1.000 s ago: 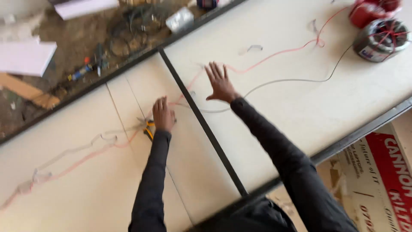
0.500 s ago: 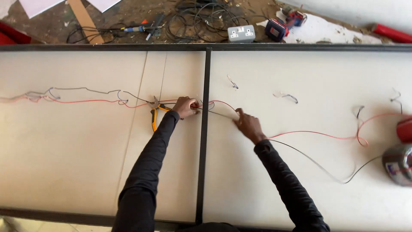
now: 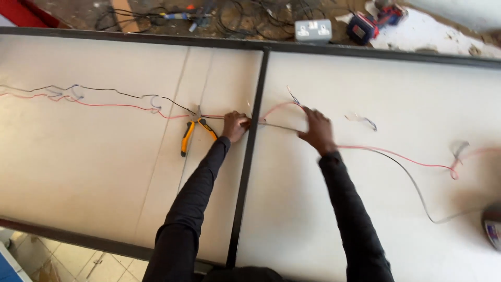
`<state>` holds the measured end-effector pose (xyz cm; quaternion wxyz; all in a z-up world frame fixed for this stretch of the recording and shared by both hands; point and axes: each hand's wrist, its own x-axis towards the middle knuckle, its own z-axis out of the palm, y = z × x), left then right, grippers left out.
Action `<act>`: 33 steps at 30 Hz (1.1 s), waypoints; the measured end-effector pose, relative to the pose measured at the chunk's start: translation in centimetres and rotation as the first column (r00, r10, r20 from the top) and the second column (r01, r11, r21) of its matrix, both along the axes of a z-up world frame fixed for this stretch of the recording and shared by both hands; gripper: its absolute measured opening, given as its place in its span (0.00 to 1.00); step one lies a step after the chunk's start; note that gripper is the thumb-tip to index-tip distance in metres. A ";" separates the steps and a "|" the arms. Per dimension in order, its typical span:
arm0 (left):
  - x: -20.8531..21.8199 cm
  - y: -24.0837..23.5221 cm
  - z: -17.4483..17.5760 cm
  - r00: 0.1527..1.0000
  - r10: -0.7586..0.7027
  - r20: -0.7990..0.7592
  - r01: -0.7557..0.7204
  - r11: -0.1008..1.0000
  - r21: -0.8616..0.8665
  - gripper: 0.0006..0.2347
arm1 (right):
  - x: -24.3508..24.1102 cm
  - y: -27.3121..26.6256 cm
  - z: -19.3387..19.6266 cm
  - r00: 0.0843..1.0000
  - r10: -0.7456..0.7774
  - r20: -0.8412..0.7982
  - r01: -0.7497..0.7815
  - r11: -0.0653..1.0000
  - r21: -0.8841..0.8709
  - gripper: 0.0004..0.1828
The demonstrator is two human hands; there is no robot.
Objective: Wiring the back panel of a sign by stripping insulation and connecting electrical wires.
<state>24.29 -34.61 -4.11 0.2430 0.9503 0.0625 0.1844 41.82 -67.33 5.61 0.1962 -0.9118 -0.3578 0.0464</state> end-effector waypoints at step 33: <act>-14.0 3.1 5.3 0.687 0.662 -0.301 -0.513 0.734 0.445 0.42 | 0.7 -6.0 1.2 0.811 -0.203 -0.549 0.254 0.967 0.017 0.35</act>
